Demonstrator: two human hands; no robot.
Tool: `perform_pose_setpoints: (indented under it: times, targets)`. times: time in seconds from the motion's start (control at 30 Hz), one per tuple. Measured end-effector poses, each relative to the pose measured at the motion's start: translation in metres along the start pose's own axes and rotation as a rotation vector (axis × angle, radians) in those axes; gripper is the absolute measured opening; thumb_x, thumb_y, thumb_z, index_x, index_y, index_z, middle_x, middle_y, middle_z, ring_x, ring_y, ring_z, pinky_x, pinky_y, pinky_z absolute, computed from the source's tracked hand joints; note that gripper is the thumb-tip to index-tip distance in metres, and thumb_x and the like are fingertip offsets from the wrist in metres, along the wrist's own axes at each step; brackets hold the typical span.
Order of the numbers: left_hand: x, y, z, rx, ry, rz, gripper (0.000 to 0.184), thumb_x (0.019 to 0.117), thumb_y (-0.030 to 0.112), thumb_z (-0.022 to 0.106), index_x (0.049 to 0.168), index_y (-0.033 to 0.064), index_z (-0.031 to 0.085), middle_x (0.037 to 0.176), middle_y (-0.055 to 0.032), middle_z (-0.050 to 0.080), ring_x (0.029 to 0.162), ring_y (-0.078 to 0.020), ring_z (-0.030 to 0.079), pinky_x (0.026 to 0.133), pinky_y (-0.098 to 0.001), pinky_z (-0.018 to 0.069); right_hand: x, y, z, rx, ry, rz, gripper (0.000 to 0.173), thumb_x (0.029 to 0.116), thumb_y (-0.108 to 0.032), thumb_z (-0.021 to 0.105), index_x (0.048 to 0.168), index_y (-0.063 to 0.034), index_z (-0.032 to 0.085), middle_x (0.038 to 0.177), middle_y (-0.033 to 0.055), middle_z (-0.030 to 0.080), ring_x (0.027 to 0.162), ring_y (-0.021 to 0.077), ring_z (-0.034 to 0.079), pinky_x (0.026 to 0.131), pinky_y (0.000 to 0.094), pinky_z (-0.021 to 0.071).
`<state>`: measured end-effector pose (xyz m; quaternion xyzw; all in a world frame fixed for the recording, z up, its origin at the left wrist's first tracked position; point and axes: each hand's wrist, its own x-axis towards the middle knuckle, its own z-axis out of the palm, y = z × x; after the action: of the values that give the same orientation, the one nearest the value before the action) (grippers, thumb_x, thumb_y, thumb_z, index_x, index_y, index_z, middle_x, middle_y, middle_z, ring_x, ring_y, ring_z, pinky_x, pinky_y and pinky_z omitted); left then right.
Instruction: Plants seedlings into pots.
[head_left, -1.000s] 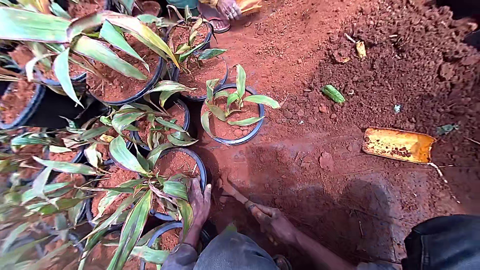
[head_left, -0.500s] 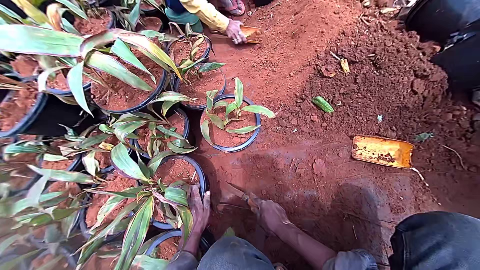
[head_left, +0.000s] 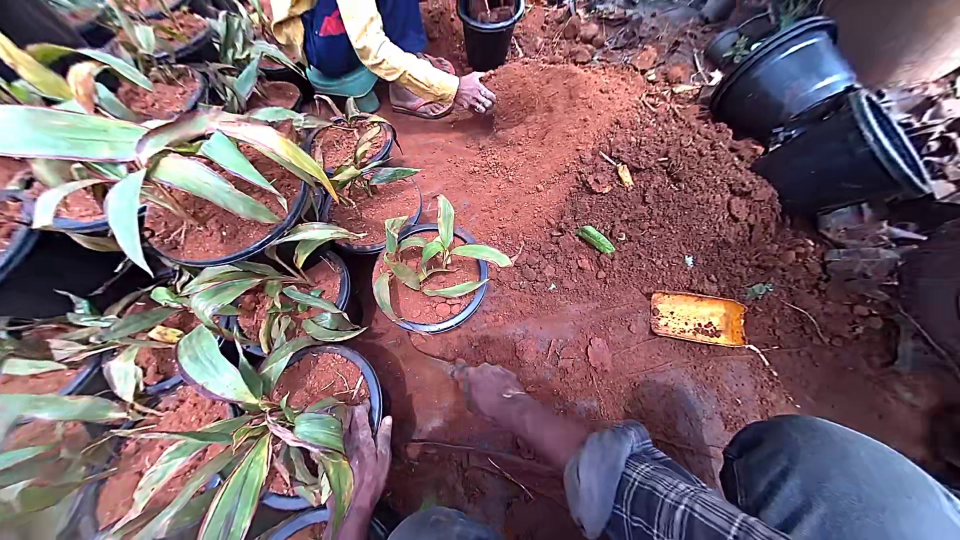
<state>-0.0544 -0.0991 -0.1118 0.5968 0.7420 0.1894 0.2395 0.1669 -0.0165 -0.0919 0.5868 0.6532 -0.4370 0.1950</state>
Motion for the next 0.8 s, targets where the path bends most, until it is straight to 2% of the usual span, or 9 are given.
perform_pose_setpoints:
  times: [0.07, 0.13, 0.2, 0.27, 0.37, 0.47, 0.57, 0.67, 0.8]
  targets:
    - [-0.001, -0.002, 0.002, -0.027, 0.004, 0.008, 0.05, 0.097, 0.013, 0.054, 0.136, -0.0173, 0.05, 0.137, -0.0407, 0.051, 0.132, -0.0537, 0.048, 0.115, -0.0566, 0.0345, -0.022, 0.055, -0.009, -0.024, 0.017, 0.095, 0.049, 0.1062, -0.029, 0.047, 0.155, -0.0199, 0.046, 0.129, 0.0222, 0.067, 0.122, 0.0432, 0.064, 0.099, 0.0636, 0.0502]
    - [0.0, -0.001, 0.001, -0.064, 0.005, 0.015, 0.049, 0.0973, 0.011, 0.055, 0.136, -0.0181, 0.049, 0.136, -0.0416, 0.051, 0.131, -0.0541, 0.048, 0.115, -0.0563, 0.0338, -0.052, 0.115, -0.016, -0.003, 0.053, 0.239, 0.046, 0.1064, -0.035, 0.048, 0.15, -0.0197, 0.052, 0.129, 0.0232, 0.067, 0.12, 0.0446, 0.064, 0.098, 0.0654, 0.0497]
    - [0.0, -0.003, 0.002, -0.081, 0.021, 0.027, 0.05, 0.0964, 0.011, 0.054, 0.135, -0.0193, 0.049, 0.135, -0.0423, 0.051, 0.13, -0.0541, 0.049, 0.115, -0.056, 0.0343, -0.082, 0.176, -0.023, 0.006, 0.095, 0.399, 0.048, 0.1076, -0.038, 0.046, 0.152, -0.0207, 0.05, 0.129, 0.0236, 0.067, 0.12, 0.0449, 0.064, 0.098, 0.0649, 0.05]
    - [0.0, -0.007, 0.004, -0.08, 0.019, 0.03, 0.051, 0.0965, 0.012, 0.053, 0.136, -0.0191, 0.048, 0.136, -0.0422, 0.05, 0.131, -0.0535, 0.049, 0.116, -0.0549, 0.0342, -0.099, 0.213, -0.035, -0.006, 0.15, 0.515, 0.047, 0.1065, -0.036, 0.048, 0.15, -0.0194, 0.053, 0.127, 0.0222, 0.068, 0.118, 0.0438, 0.066, 0.097, 0.0629, 0.0518]
    - [0.001, -0.012, 0.005, -0.065, 0.009, 0.044, 0.052, 0.0973, 0.015, 0.052, 0.137, -0.0188, 0.048, 0.137, -0.0412, 0.05, 0.132, -0.053, 0.048, 0.117, -0.0538, 0.0338, -0.105, 0.195, -0.049, -0.004, 0.206, 0.53, 0.047, 0.1058, -0.035, 0.049, 0.151, -0.022, 0.052, 0.126, 0.0204, 0.069, 0.116, 0.0418, 0.067, 0.095, 0.061, 0.0533]
    - [0.001, -0.012, 0.005, -0.032, 0.029, 0.058, 0.051, 0.0973, 0.016, 0.053, 0.135, -0.0185, 0.049, 0.135, -0.0417, 0.051, 0.131, -0.0545, 0.049, 0.115, -0.0563, 0.0348, -0.091, 0.138, -0.04, -0.024, 0.118, 0.298, 0.053, 0.1078, -0.038, 0.044, 0.159, -0.0264, 0.041, 0.129, 0.022, 0.067, 0.119, 0.0432, 0.065, 0.099, 0.0632, 0.05]
    - [-0.001, -0.006, 0.002, -0.02, 0.024, 0.052, 0.051, 0.0973, 0.013, 0.054, 0.136, -0.0192, 0.048, 0.136, -0.0425, 0.05, 0.132, -0.0551, 0.048, 0.116, -0.0565, 0.0341, -0.059, 0.096, -0.023, -0.08, 0.005, 0.154, 0.052, 0.1066, -0.035, 0.046, 0.157, -0.024, 0.044, 0.131, 0.0233, 0.066, 0.123, 0.0451, 0.063, 0.099, 0.0665, 0.0486]
    - [0.0, -0.005, -0.001, -0.007, 0.014, 0.058, 0.05, 0.0973, 0.011, 0.054, 0.136, -0.0199, 0.048, 0.136, -0.0433, 0.05, 0.13, -0.0556, 0.049, 0.115, -0.0568, 0.0351, -0.053, 0.122, -0.047, -0.135, 0.05, 0.213, 0.046, 0.1063, -0.033, 0.048, 0.148, -0.0164, 0.053, 0.128, 0.0243, 0.067, 0.121, 0.0456, 0.063, 0.098, 0.066, 0.0497]
    - [0.0, -0.006, 0.0, -0.032, 0.018, 0.068, 0.051, 0.0967, 0.01, 0.055, 0.135, -0.0215, 0.047, 0.136, -0.0449, 0.049, 0.131, -0.0572, 0.048, 0.116, -0.0569, 0.0332, -0.077, 0.216, -0.095, -0.273, 0.213, 0.41, 0.039, 0.1044, -0.023, 0.05, 0.143, -0.0154, 0.056, 0.119, 0.023, 0.07, 0.114, 0.0442, 0.067, 0.091, 0.0622, 0.0538]
